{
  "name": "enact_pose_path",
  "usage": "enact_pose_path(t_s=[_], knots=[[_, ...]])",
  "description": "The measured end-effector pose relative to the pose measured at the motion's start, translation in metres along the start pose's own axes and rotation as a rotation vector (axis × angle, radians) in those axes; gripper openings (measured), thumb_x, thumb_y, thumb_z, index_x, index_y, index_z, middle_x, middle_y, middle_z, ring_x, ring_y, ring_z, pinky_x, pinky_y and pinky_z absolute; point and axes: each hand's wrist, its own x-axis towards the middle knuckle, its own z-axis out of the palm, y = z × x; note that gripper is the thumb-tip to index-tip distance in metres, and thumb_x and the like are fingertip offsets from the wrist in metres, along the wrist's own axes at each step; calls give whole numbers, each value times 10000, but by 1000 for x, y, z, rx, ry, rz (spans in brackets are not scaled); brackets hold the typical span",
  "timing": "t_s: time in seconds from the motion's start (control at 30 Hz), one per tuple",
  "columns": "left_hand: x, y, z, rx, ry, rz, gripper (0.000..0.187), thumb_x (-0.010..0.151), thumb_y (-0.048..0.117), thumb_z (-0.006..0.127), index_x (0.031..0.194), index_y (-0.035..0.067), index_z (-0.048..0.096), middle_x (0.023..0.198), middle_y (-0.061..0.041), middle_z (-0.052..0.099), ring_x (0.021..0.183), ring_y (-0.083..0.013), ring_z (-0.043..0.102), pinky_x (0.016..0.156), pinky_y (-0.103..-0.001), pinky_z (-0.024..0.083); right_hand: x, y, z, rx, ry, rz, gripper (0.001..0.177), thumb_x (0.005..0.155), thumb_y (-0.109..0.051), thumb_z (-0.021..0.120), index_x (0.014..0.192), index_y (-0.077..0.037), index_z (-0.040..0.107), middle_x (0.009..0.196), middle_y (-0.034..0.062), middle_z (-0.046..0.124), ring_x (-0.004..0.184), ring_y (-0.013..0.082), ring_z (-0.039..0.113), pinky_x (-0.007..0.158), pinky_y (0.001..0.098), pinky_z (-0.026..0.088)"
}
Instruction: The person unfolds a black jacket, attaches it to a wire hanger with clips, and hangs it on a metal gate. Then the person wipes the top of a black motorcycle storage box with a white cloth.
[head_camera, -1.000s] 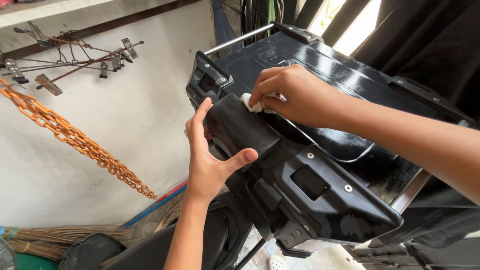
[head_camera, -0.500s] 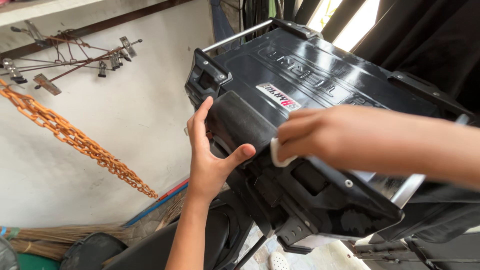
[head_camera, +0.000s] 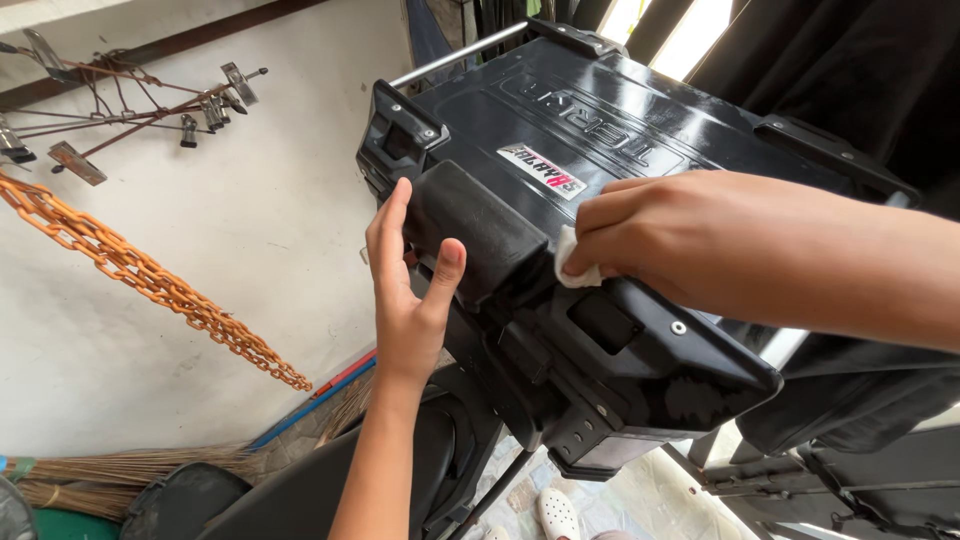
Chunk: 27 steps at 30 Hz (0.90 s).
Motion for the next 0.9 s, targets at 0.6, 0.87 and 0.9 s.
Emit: enact_pose_path(t_s=[0.6, 0.87, 0.9], knots=[[-29, 14, 4, -120, -5, -29, 842, 1006, 504, 635, 1627, 50, 295, 1751, -199, 204, 1623, -342, 250, 1280, -475, 267, -25, -16, 44, -49, 211, 145, 296, 807, -61, 715, 1102, -67, 751, 1088, 75, 720, 1031, 218, 633, 922, 335, 546], [-34, 13, 9, -124, 28, 1, 775, 1045, 454, 625, 1635, 64, 308, 1769, -206, 183, 1652, -350, 215, 1310, -504, 215, 44, -68, 47, -389, -249, 25, 234, 721, -113, 725, 939, -33, 748, 1122, 86, 661, 1057, 230, 578, 882, 335, 534], [-35, 13, 8, -132, 27, -5, 767, 1042, 435, 632, 1628, 55, 314, 1763, -209, 185, 1647, -352, 209, 1302, -502, 213, 46, -74, 52, -517, -406, 62, 176, 748, -152, 734, 888, -46, 745, 1150, 87, 635, 1095, 222, 560, 890, 326, 530]])
